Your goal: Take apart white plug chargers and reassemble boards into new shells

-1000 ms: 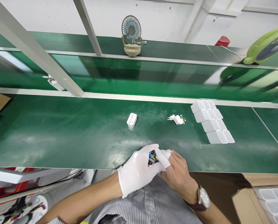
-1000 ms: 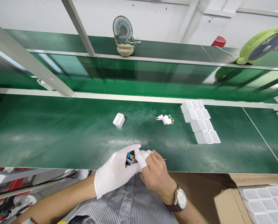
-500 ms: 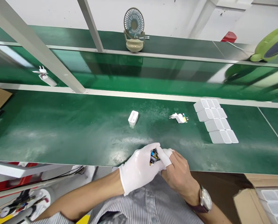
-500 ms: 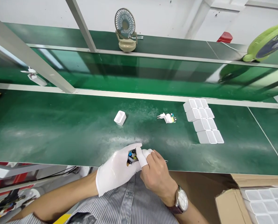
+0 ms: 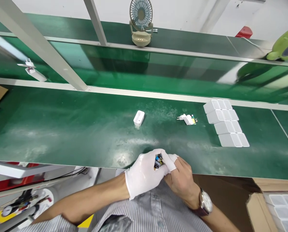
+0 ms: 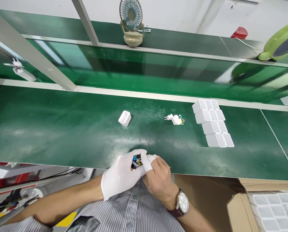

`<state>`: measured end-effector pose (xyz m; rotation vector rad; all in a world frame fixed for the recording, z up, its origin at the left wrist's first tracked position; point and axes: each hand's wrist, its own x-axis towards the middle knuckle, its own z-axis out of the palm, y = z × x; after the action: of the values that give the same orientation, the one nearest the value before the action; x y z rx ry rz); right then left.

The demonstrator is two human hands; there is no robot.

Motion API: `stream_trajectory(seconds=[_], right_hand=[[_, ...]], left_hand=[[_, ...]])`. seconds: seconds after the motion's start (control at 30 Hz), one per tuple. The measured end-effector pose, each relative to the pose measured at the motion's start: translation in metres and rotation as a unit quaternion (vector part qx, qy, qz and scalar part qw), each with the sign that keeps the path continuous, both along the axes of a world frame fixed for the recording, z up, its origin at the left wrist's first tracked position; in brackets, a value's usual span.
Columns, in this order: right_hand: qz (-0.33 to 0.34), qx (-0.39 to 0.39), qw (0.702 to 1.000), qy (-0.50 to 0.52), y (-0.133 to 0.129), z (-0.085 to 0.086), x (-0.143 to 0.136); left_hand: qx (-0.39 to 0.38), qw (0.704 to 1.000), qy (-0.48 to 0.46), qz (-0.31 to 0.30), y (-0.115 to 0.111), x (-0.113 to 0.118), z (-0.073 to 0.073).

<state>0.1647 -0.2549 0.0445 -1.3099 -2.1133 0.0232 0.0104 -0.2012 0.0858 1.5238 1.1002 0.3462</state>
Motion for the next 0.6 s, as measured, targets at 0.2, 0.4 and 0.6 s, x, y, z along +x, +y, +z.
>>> stream_trajectory(seconds=[0.2, 0.4, 0.6], right_hand=[[0.002, -0.023, 0.999, 0.032, -0.001, -0.009, -0.002], [-0.002, -0.054, 0.999, -0.01, 0.006, -0.013, 0.011], [-0.062, -0.051, 0.997, -0.005, 0.009, -0.021, 0.04]], left_hand=[[-0.014, 0.999, 0.016, 0.023, -0.004, -0.002, -0.008], [-0.099, 0.995, -0.022, 0.022, 0.01, 0.002, -0.023], [-0.122, 0.982, -0.143, 0.035, 0.029, 0.025, -0.045]])
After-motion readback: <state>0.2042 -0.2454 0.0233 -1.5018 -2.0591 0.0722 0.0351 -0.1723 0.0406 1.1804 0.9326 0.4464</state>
